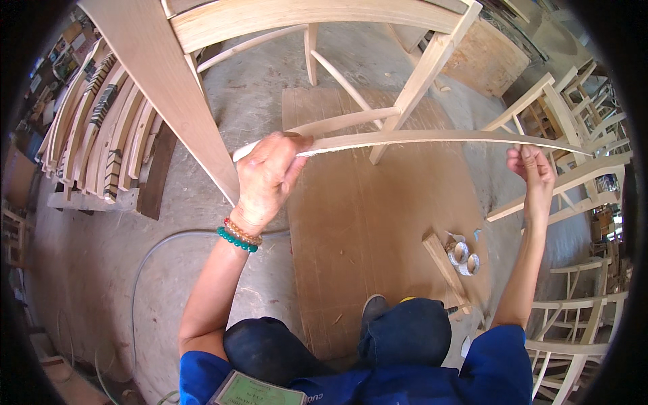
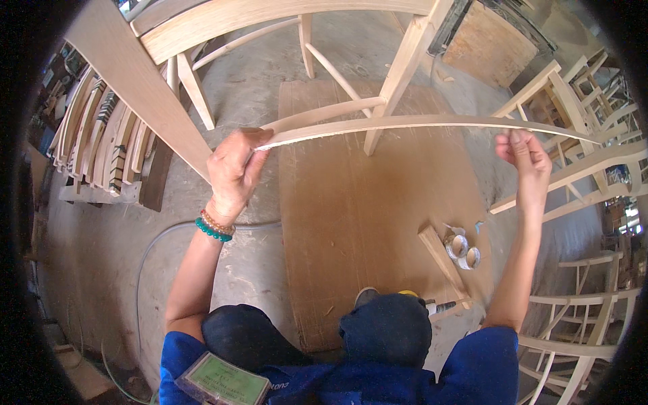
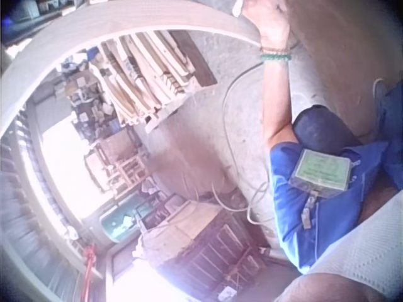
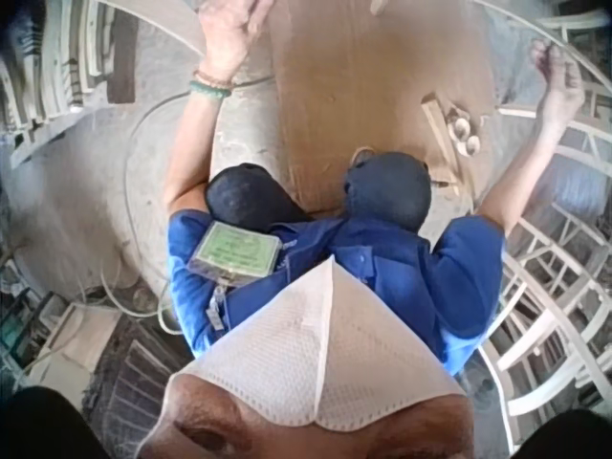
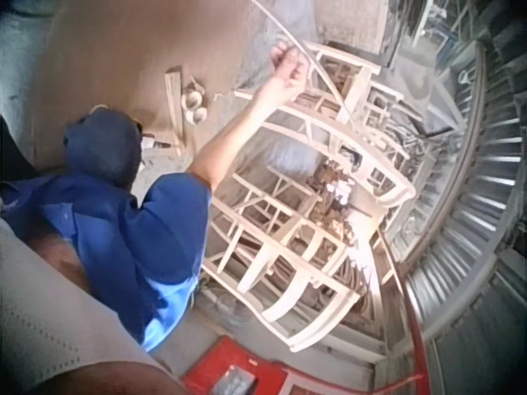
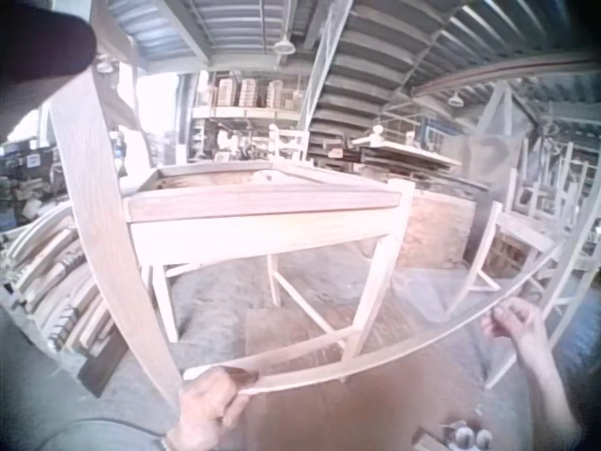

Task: The person assembles wooden chair frames by fitting slats into the backrest and seat areas. They repeatedly pick up slats, test fit them into the chair frame, and place them on a workbench, moving between the chair and bench throughout the clip.

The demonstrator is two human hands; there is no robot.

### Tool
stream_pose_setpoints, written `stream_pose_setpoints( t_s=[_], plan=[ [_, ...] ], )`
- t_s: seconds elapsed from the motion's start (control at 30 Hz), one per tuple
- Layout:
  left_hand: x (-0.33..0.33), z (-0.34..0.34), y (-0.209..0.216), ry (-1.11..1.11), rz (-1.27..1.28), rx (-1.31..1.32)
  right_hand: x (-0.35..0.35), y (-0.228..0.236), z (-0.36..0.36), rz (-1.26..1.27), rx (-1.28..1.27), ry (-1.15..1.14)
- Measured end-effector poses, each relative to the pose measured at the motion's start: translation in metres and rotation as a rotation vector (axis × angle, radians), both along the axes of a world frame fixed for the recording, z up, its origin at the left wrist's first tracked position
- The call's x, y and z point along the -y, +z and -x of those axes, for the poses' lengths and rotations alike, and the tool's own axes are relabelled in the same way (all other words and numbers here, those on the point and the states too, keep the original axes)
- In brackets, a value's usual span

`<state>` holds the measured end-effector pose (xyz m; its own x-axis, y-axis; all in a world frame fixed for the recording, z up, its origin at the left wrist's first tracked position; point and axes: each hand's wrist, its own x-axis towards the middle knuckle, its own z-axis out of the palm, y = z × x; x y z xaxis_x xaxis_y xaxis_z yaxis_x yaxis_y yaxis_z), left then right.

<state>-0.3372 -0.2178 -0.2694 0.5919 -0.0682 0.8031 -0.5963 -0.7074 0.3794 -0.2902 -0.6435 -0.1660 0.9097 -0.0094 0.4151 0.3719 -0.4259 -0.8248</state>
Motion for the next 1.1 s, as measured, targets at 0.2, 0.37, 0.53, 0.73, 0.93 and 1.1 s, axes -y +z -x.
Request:
stream_pose_setpoints(
  t_s=[0.2,0.37,0.53,0.73,0.93,1.1],
  plan=[
    [-0.023,0.018,0.023,0.145,-0.107,0.196,-0.127,0.045,0.036,1.179,1.119,-0.158],
    [-0.046,0.024,0.048,0.202,-0.162,0.404,-0.15,0.05,0.008,0.989,0.935,0.308],
    [-0.034,0.013,0.057,-0.057,0.822,0.289,-0.164,0.053,-0.019,0.881,1.029,0.3],
    [-0.024,0.002,0.071,-0.445,1.122,-0.239,-0.175,0.063,-0.057,0.816,1.137,0.22],
    [-0.032,-0.039,0.1,-0.821,1.336,-0.184,-0.184,0.073,-0.079,0.861,1.257,0.158],
    [-0.032,-0.055,0.104,-0.959,1.4,-0.001,-0.192,0.07,-0.089,0.853,1.315,0.153]
  ],
)
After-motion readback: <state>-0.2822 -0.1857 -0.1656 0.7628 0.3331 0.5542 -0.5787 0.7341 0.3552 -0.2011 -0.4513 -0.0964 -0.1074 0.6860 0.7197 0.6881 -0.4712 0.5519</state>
